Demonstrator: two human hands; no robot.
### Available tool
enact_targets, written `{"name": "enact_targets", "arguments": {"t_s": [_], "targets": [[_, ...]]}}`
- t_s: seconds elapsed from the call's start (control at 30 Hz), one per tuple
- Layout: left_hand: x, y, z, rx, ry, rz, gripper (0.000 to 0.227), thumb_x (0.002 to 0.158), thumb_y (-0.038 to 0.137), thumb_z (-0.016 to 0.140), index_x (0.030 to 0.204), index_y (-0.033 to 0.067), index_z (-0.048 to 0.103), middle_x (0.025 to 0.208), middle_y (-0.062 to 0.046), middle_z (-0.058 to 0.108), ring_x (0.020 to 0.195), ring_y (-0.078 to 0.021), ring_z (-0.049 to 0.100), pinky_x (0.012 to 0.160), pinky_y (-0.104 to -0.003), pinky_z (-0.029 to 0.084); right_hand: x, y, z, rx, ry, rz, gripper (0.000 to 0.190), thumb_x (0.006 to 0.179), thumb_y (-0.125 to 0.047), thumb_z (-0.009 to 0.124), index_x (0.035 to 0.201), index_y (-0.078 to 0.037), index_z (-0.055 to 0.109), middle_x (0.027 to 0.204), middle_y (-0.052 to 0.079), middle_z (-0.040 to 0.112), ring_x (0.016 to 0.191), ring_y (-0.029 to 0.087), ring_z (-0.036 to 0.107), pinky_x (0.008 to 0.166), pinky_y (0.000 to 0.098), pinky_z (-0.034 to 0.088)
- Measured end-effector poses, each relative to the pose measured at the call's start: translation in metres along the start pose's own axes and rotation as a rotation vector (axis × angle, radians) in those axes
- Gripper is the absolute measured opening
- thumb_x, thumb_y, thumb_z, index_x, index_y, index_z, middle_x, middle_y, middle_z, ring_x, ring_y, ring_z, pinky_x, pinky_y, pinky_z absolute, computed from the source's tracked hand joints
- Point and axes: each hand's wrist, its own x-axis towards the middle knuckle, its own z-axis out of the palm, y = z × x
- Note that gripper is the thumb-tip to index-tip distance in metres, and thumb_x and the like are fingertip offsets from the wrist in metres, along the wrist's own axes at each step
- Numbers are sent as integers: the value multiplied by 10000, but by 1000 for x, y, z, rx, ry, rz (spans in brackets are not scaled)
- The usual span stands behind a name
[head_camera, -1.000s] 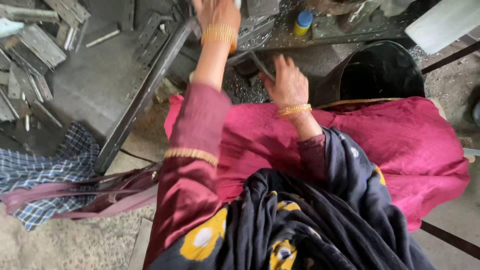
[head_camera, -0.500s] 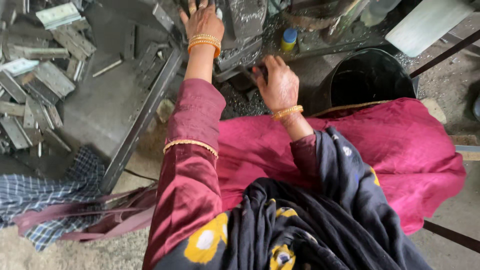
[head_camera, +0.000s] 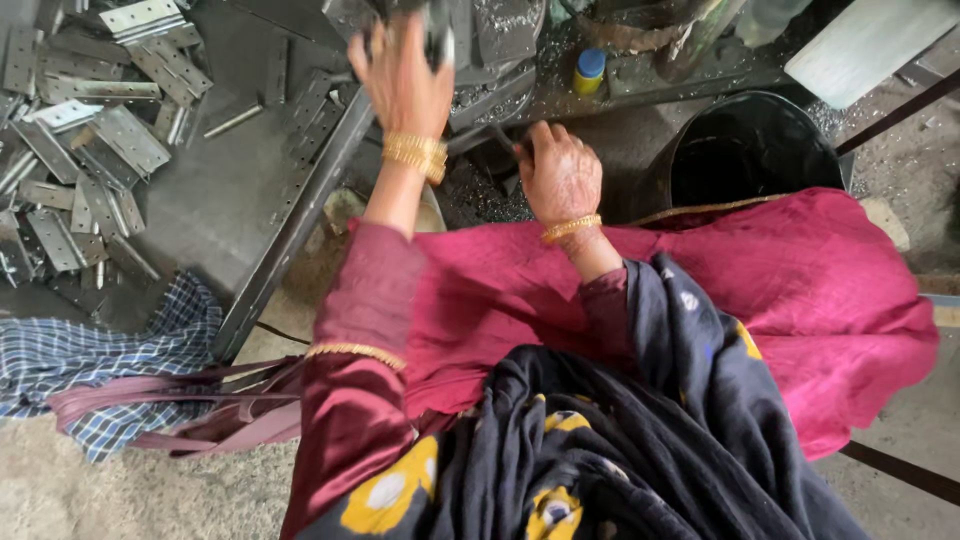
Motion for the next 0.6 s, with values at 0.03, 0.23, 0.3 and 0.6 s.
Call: {"name": "enact_targets", "arguments": {"t_s": [0.03, 0.23, 0.3, 0.6], "targets": [[8, 4, 9, 36, -42, -11, 278, 931, 208, 766, 1179, 106, 694, 1076, -109, 724, 1195, -340, 587, 1053, -567, 323, -3, 0, 2, -8, -28, 6, 218, 891, -213, 723, 996, -64, 604, 917, 164, 671, 840, 391, 686, 708, 519, 530], [15, 18, 59, 93, -338, -134, 189, 930, 187, 679, 1076, 88, 746, 1171, -179, 693, 1179, -351, 609, 1080, -510, 406, -7, 13, 14, -17, -197, 55, 295, 904, -276, 728, 1065, -66, 597, 907, 182, 702, 830, 403, 701, 695, 523, 539], [2, 12, 57, -77, -279, -158, 321, 970, 199, 661, 1240, 35, 718, 1249, -231, 666, 1238, -389, 563, 1094, -486, 426, -4, 19, 17, -51, -259, 70, 327, 896, -315, 733, 1073, -74, 601, 866, 181, 713, 813, 405, 705, 697, 520, 546], [-23, 18, 22, 149, -393, 12, 386, 917, 373, 706, 978, 1, 787, 1408, -193, 612, 1384, -364, 438, 1181, -622, 210, 1, 18, 33, -190, -327, -56, 452, 865, -458, 753, 992, -43, 626, 819, 188, 732, 794, 387, 728, 685, 502, 563]]}}
